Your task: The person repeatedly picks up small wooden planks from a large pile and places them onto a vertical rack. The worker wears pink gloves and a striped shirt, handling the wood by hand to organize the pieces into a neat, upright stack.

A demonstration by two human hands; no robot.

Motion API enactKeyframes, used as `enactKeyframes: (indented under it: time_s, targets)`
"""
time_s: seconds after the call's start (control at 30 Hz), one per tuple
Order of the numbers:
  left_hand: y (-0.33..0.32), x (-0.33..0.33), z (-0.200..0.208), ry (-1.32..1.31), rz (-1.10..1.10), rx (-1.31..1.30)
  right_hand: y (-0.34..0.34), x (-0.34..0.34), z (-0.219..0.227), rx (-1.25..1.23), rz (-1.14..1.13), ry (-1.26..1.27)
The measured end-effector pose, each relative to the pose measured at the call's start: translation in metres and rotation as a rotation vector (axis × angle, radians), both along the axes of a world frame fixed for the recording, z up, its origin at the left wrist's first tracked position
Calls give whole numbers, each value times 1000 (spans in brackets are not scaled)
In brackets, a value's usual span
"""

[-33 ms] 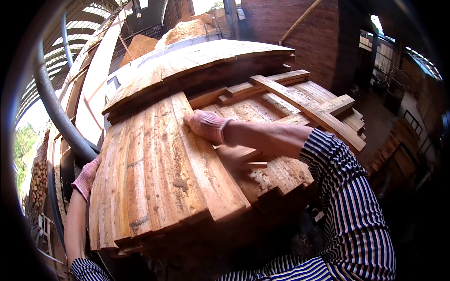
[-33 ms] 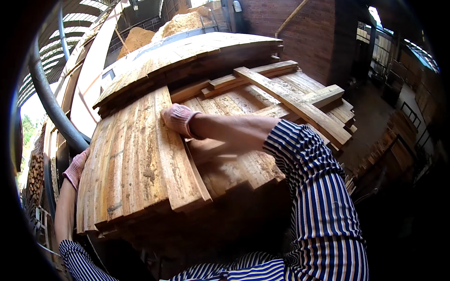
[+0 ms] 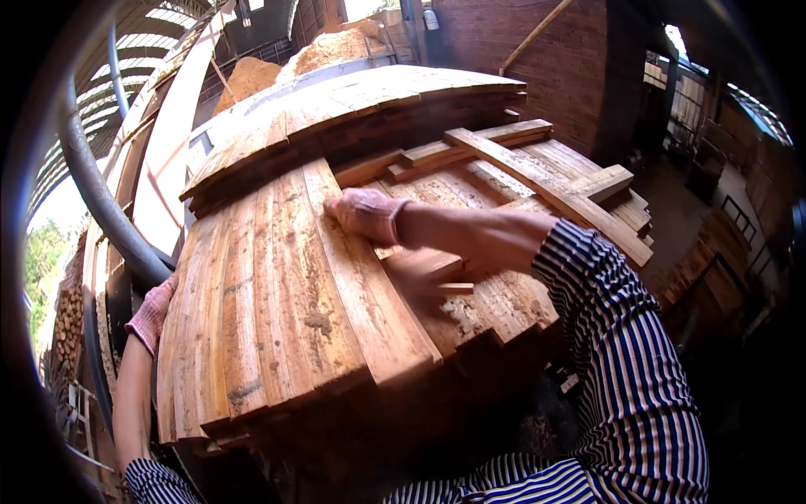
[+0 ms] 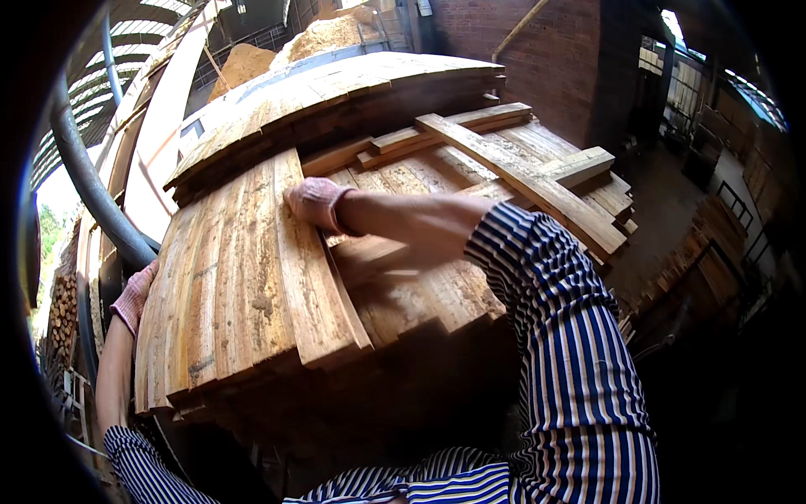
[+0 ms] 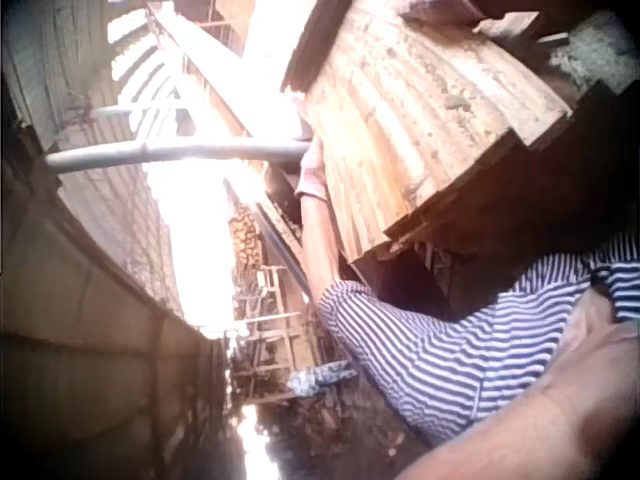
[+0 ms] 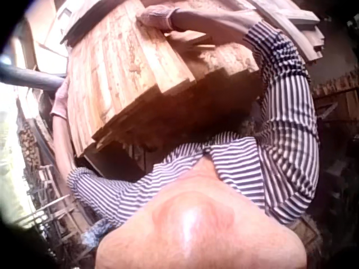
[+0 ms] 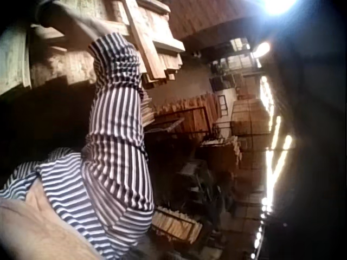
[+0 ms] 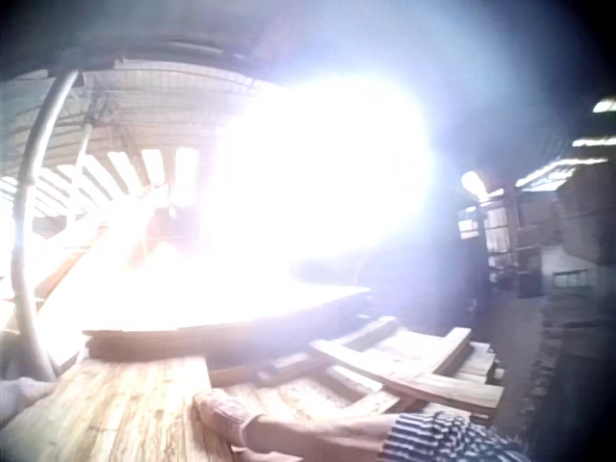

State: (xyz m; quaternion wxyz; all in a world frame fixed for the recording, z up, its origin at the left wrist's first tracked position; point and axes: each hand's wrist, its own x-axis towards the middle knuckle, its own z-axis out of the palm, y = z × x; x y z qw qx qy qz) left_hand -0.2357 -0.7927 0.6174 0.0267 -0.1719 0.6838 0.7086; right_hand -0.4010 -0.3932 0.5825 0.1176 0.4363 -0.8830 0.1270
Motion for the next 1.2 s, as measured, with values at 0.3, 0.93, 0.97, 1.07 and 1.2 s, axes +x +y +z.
enactKeyframes:
  time_s: [0.3, 0.93, 0.97, 1.07, 1.2]
  targets:
    - [-53, -4, -18, 47, 24, -24, 196, 1, 70, 410, -799, -161]
    - [-42, -11, -15, 41, -160, -98, 40, -42, 35, -273, 29, -500]
    - [7, -4, -18, -27, -316, 14, 59, -25, 32, -300, -51, -594]
    - [149, 48, -110, -187, -644, -51, 130, 55, 52, -490, -131, -561]
    - [294, 120, -343, -528, -865, -104, 247, 125, 59, -805, -319, -286]
